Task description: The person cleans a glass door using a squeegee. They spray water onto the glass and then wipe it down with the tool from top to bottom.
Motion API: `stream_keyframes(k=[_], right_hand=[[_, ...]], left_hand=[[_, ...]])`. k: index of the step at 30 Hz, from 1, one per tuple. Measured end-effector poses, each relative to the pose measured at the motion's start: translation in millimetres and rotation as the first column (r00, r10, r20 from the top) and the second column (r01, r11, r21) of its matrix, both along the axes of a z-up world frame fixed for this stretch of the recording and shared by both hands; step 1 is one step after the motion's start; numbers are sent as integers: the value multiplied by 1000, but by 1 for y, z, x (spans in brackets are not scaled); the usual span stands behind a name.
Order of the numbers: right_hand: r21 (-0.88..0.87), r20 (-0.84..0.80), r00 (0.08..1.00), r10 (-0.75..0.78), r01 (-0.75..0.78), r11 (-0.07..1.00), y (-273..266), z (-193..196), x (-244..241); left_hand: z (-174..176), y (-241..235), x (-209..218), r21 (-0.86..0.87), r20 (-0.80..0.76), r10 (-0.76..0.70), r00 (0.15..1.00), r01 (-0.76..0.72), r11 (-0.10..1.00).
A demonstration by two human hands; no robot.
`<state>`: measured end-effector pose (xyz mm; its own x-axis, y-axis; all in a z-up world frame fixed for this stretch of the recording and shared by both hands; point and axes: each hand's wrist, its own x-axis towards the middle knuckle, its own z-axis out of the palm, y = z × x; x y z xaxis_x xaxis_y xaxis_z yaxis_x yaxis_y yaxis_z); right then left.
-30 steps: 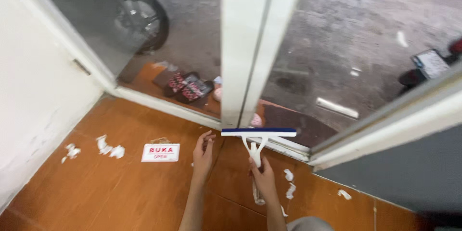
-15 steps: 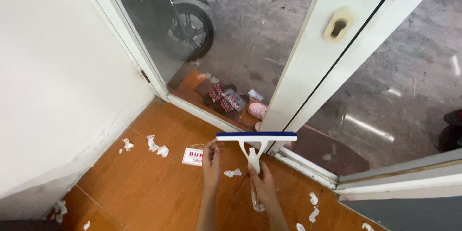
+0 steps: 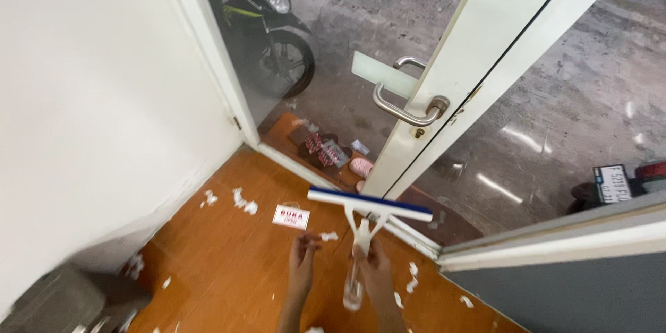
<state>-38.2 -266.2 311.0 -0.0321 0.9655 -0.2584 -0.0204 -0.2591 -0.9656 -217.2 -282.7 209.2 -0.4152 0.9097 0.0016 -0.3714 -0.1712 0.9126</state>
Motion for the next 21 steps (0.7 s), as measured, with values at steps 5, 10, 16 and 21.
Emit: stream_keyframes(k=[5, 10, 16, 21], right_hand=[[274, -108, 989, 101, -68, 959, -19, 161, -34], [64, 16, 989, 149, -150, 987, -39, 275, -88], [458, -46, 927, 372, -311, 833, -59, 344, -168], [435, -49, 902, 428, -367, 822, -64, 351, -204]], left_hand=[[148, -38, -50, -37, -144, -47, 988, 42, 998], [269, -73, -100, 71, -166, 3, 986, 9, 997], [380, -93, -141, 60, -214, -10, 977, 24, 998], [429, -100, -163, 236, -190, -14, 982, 59, 970]])
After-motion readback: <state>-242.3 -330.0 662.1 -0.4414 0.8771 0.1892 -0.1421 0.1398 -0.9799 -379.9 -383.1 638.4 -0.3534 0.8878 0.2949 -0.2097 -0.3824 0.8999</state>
